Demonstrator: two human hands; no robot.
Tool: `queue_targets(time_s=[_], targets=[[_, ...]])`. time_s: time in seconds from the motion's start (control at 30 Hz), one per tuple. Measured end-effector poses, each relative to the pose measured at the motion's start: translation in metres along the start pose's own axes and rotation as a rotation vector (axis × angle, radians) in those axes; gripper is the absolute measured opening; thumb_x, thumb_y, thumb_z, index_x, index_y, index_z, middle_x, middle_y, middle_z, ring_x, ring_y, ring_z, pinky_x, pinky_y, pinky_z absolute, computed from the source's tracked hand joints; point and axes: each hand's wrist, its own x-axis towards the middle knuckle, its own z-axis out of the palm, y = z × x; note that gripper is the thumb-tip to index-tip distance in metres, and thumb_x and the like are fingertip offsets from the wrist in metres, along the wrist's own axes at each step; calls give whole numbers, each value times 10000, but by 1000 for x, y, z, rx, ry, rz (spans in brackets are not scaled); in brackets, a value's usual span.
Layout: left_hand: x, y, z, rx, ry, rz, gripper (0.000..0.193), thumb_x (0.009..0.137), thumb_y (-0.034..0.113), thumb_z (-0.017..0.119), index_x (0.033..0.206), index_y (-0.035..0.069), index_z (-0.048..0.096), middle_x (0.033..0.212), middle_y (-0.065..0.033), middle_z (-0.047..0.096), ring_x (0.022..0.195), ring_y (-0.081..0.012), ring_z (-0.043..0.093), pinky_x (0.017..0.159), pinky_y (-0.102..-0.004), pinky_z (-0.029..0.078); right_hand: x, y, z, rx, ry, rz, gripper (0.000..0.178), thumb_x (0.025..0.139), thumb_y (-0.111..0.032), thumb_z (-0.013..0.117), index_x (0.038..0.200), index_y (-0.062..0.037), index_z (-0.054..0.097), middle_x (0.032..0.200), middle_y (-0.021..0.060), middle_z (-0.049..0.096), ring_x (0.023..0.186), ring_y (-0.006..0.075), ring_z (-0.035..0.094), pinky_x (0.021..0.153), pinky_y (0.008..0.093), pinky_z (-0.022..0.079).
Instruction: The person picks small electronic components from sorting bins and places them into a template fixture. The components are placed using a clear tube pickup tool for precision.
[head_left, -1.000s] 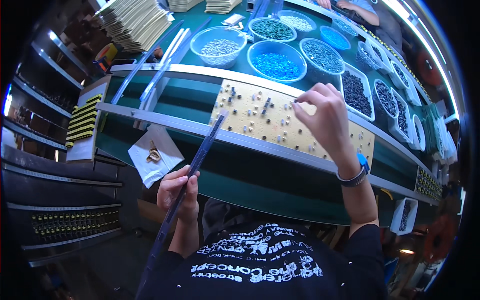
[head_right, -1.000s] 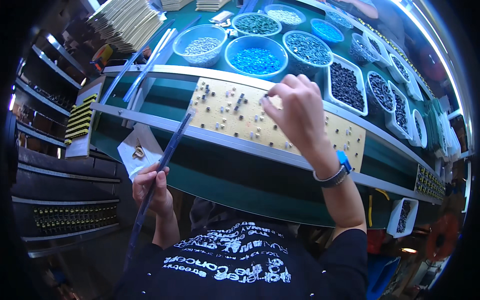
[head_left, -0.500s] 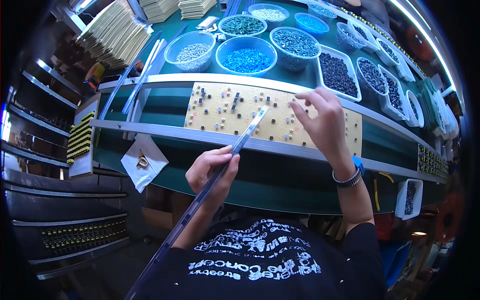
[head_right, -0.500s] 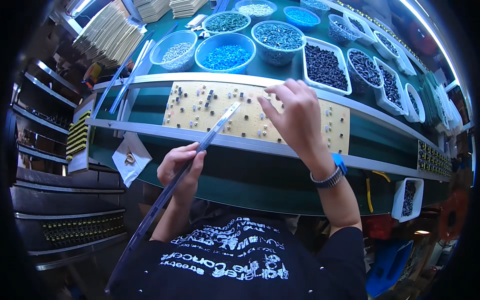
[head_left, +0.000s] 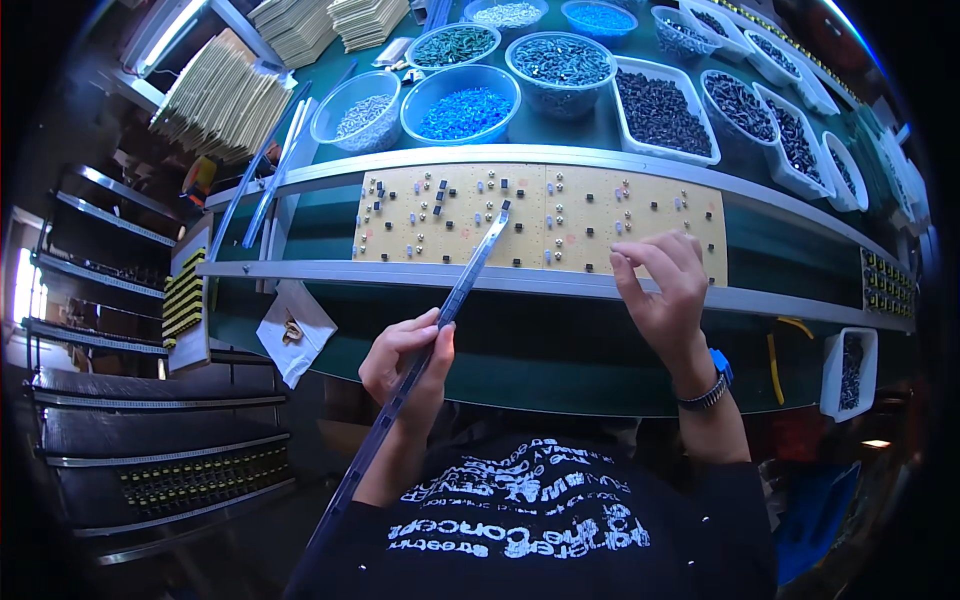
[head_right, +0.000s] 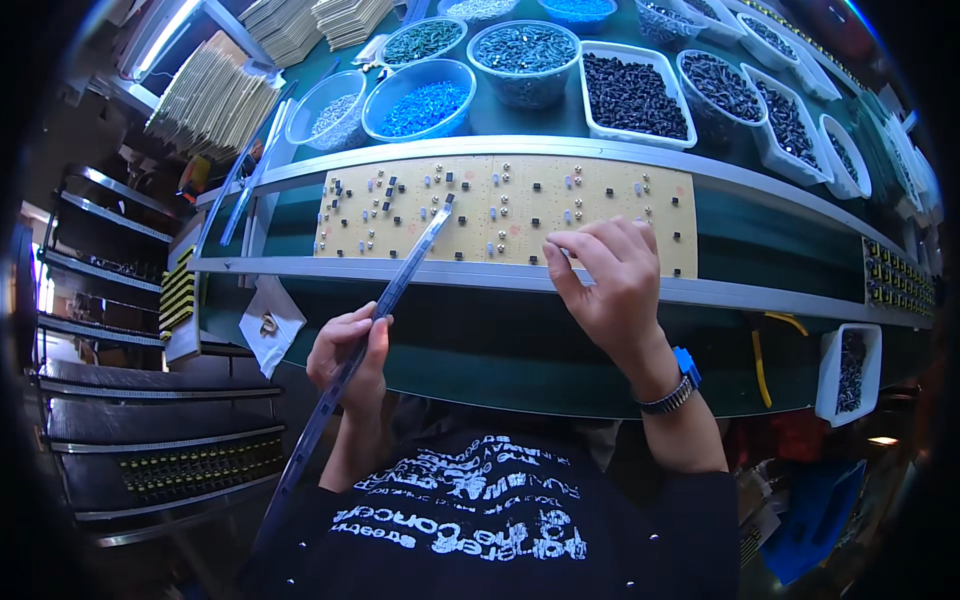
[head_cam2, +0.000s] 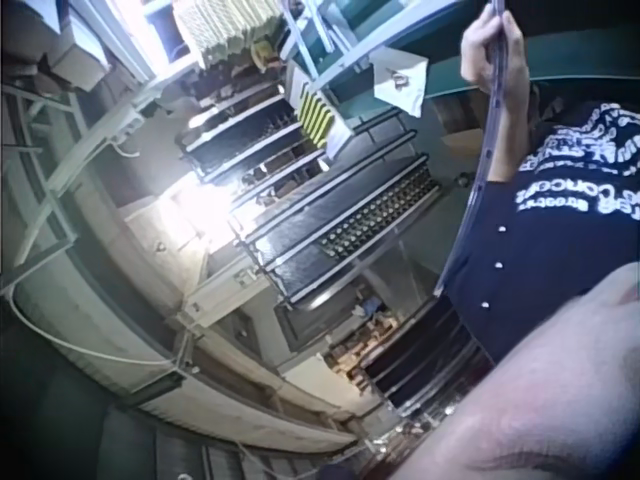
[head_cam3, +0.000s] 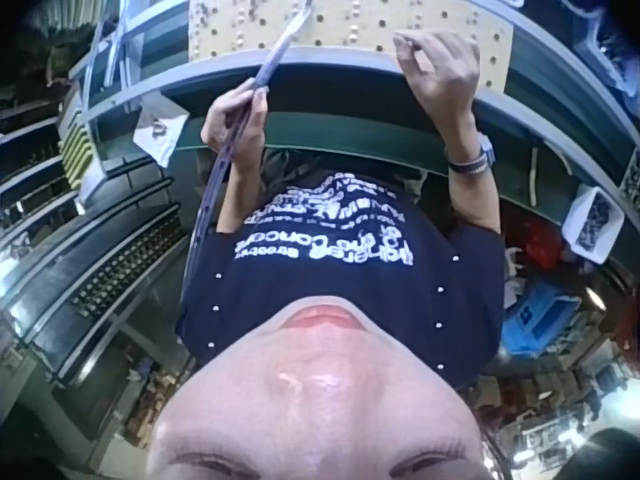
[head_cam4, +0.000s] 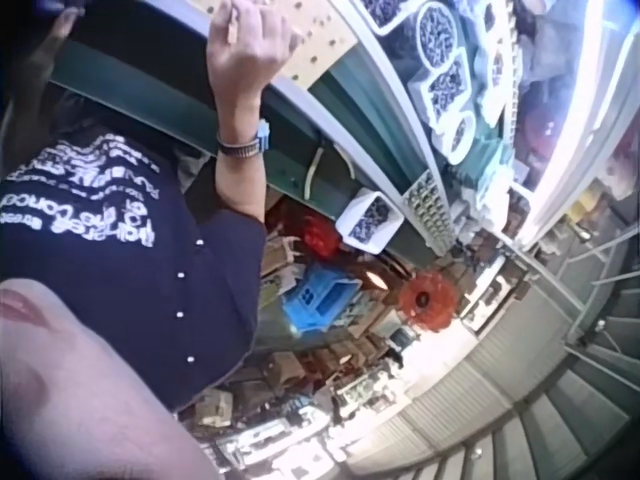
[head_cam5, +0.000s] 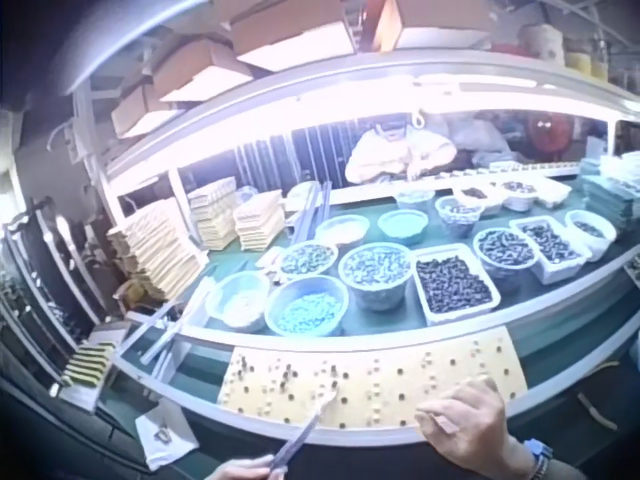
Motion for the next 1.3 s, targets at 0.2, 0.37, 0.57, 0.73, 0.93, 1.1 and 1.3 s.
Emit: queue_targets(time_s=[0.2,0.37,0.57,0.73,0.93,1.1,1.3], targets=[[-12,-9,3,-134,101,-6,177,681,-49,742,777,7,605,869,-143,686,669,-173,651,594,-228,517,2,-1,-4,-8,14,-24,60,740,-80,710,783,-69,671,708,15,592,640,144,493,677,287,382],[4,-4,20,-206,24,97,176,683,-31,753,777,8,610,878,-135,686,676,-167,650,592,-220,509,10,12,-21,-128,-3,-203,58,750,-102,709,786,-73,673,705,9,596,641,139,493,703,302,389],[23,0,61,-179,-40,84,166,686,-34,746,777,6,614,865,-131,687,675,-160,647,592,-215,505,-7,24,-27,-173,113,-162,66,764,-131,704,787,-76,674,700,4,598,643,139,493,740,326,391],[24,15,59,-92,-72,37,163,680,-44,740,776,5,617,852,-127,688,665,-154,642,581,-215,500,-11,23,-29,-96,124,-100,71,770,-146,699,786,-81,674,695,3,598,644,141,493,765,342,384],[13,28,41,-105,-106,-17,177,677,-62,730,785,4,606,850,-143,684,662,-160,643,589,-220,504,-11,27,-28,-68,110,-75,63,772,-137,694,784,-80,673,692,1,598,643,140,488,771,337,380],[0,22,31,-88,-143,13,192,694,-78,714,815,-4,585,867,-172,674,679,-185,654,628,-236,523,-10,27,-26,-69,96,-72,61,772,-132,692,784,-76,672,692,2,599,642,139,485,769,331,381],[-12,8,39,-193,-55,13,191,681,-46,739,803,20,607,880,-144,684,690,-167,654,603,-223,513,-7,31,-29,-71,148,-47,57,778,-128,687,790,-74,672,688,2,597,639,137,483,763,323,384]])
